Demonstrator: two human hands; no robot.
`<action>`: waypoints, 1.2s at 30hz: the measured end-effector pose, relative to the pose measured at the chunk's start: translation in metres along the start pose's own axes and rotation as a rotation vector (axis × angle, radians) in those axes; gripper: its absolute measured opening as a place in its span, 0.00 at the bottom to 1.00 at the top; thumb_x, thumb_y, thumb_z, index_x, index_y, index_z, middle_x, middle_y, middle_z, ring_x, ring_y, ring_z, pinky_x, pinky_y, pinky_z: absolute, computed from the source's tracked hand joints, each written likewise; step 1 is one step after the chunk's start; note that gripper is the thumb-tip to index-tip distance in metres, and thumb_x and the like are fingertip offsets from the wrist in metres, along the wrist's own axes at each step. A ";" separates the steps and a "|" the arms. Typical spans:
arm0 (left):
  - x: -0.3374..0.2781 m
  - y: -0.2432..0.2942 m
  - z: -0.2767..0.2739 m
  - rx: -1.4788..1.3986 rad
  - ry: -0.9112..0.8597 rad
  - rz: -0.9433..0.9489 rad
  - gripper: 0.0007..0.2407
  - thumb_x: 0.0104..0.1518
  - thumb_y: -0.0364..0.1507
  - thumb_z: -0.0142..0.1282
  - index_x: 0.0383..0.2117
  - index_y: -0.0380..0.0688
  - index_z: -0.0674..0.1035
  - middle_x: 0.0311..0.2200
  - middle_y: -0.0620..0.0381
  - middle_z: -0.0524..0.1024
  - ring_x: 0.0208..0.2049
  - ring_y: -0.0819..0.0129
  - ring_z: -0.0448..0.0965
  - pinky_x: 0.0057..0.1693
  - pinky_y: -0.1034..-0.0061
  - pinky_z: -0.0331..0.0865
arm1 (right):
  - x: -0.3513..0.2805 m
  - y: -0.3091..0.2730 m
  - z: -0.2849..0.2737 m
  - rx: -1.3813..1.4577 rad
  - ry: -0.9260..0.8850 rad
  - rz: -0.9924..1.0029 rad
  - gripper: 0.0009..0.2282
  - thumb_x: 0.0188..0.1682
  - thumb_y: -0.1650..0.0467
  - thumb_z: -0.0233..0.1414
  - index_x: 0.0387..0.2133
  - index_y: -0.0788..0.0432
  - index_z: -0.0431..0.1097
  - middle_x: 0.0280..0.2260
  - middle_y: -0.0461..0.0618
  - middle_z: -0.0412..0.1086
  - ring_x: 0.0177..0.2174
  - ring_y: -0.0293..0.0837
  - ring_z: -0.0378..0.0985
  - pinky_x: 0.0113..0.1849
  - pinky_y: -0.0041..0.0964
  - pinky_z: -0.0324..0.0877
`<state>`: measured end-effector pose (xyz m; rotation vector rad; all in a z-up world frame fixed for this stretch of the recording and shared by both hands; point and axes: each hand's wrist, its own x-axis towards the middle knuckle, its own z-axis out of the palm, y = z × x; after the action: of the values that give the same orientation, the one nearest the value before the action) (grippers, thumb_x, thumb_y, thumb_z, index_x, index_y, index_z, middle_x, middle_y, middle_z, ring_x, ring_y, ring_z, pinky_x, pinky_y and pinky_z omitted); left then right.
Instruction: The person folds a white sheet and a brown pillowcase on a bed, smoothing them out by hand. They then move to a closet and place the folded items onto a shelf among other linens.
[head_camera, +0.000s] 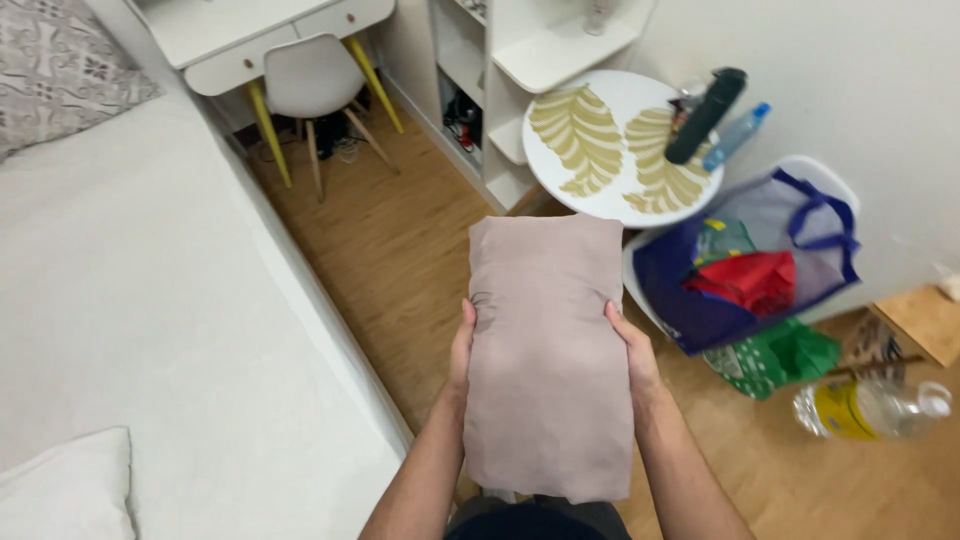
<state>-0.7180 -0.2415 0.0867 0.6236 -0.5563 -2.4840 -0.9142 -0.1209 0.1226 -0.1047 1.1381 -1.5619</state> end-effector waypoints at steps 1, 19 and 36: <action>0.014 0.009 -0.002 -0.016 -0.045 0.048 0.43 0.53 0.61 0.48 0.68 0.39 0.62 0.65 0.45 0.66 0.62 0.56 0.69 0.65 0.64 0.66 | 0.016 -0.010 0.008 -0.034 -0.015 -0.020 0.30 0.49 0.56 0.52 0.62 0.61 0.62 0.56 0.56 0.69 0.51 0.49 0.72 0.52 0.42 0.67; 0.232 0.199 -0.008 -0.128 0.405 0.118 0.47 0.45 0.65 0.45 0.68 0.45 0.61 0.66 0.40 0.64 0.64 0.47 0.67 0.64 0.55 0.65 | 0.348 -0.134 0.148 -0.292 -0.087 0.208 0.39 0.40 0.55 0.57 0.64 0.61 0.60 0.60 0.64 0.64 0.55 0.57 0.67 0.54 0.48 0.64; 0.362 0.525 -0.148 -0.086 0.251 0.232 0.44 0.49 0.62 0.46 0.69 0.45 0.60 0.67 0.44 0.62 0.64 0.50 0.65 0.65 0.56 0.63 | 0.586 -0.115 0.428 -0.320 -0.114 0.255 0.46 0.37 0.48 0.56 0.69 0.55 0.51 0.66 0.63 0.55 0.61 0.59 0.61 0.59 0.51 0.57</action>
<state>-0.7177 -0.8953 0.1121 0.7760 -0.3985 -2.1612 -0.9420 -0.8552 0.1408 -0.2494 1.2509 -1.1282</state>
